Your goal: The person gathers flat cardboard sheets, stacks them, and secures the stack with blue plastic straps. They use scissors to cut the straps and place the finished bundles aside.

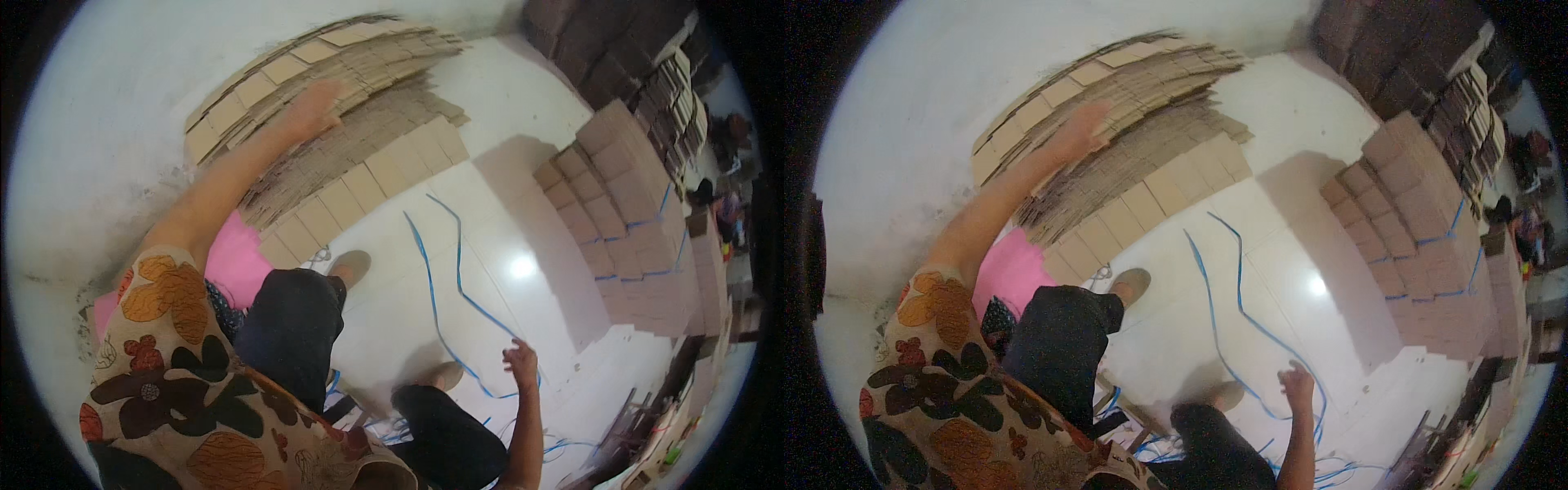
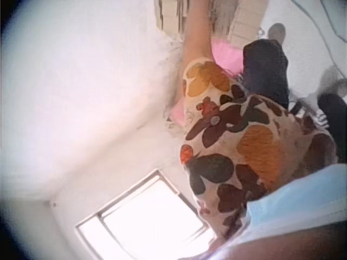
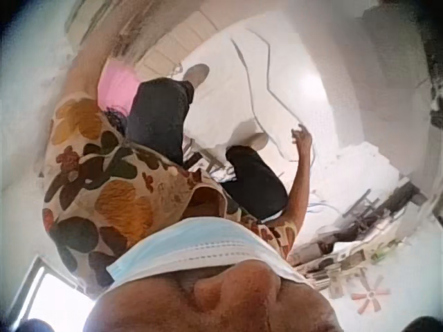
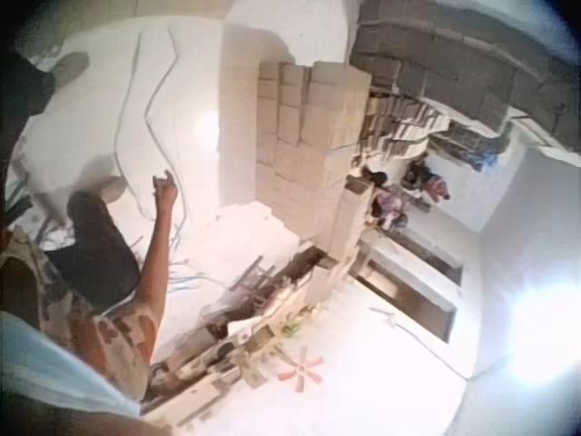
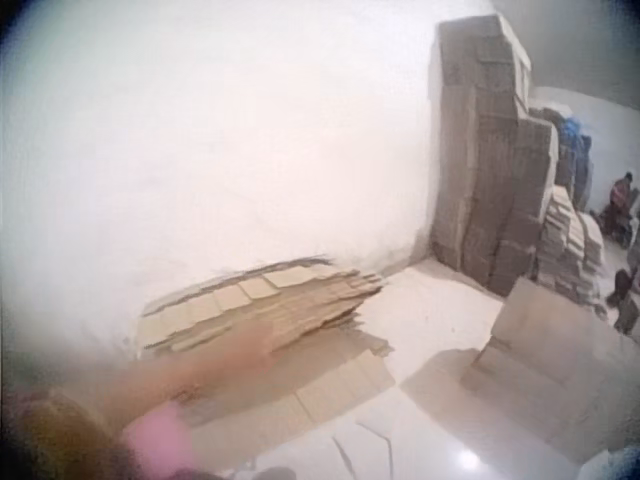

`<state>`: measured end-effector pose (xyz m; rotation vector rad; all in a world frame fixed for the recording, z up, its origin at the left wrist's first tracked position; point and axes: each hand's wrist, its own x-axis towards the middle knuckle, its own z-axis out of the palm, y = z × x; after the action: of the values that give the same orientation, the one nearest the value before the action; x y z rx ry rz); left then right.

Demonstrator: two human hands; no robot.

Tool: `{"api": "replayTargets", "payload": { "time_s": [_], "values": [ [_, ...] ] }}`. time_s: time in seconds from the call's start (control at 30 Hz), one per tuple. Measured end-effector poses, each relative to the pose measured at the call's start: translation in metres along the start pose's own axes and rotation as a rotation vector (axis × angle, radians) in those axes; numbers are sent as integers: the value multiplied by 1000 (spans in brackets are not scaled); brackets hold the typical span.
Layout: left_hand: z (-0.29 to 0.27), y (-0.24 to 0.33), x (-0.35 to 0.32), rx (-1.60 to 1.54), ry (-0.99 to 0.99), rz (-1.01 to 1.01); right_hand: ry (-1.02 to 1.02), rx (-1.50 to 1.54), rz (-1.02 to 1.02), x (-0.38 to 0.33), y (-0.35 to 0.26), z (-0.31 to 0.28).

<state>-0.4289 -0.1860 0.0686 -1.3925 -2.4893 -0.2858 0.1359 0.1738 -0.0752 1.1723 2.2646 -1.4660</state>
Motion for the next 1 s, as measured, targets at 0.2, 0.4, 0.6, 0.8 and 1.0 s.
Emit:
{"api": "replayTargets", "payload": {
  "time_s": [0.2,0.4,0.6,0.8,1.0],
  "values": [
    [-69,-105,13,139,-68,-460,-17,436,-239,91,-197,28],
    [-43,-173,35,-112,-133,-413,-210,855,-325,182,-341,146],
    [17,-219,54,-230,-164,-342,-218,1028,-125,248,-431,266],
    [26,-228,70,-357,-220,-303,-404,1282,-85,286,-487,325],
    [25,-238,71,-432,-337,-356,-467,1322,-137,279,-519,325]
  ]
}}
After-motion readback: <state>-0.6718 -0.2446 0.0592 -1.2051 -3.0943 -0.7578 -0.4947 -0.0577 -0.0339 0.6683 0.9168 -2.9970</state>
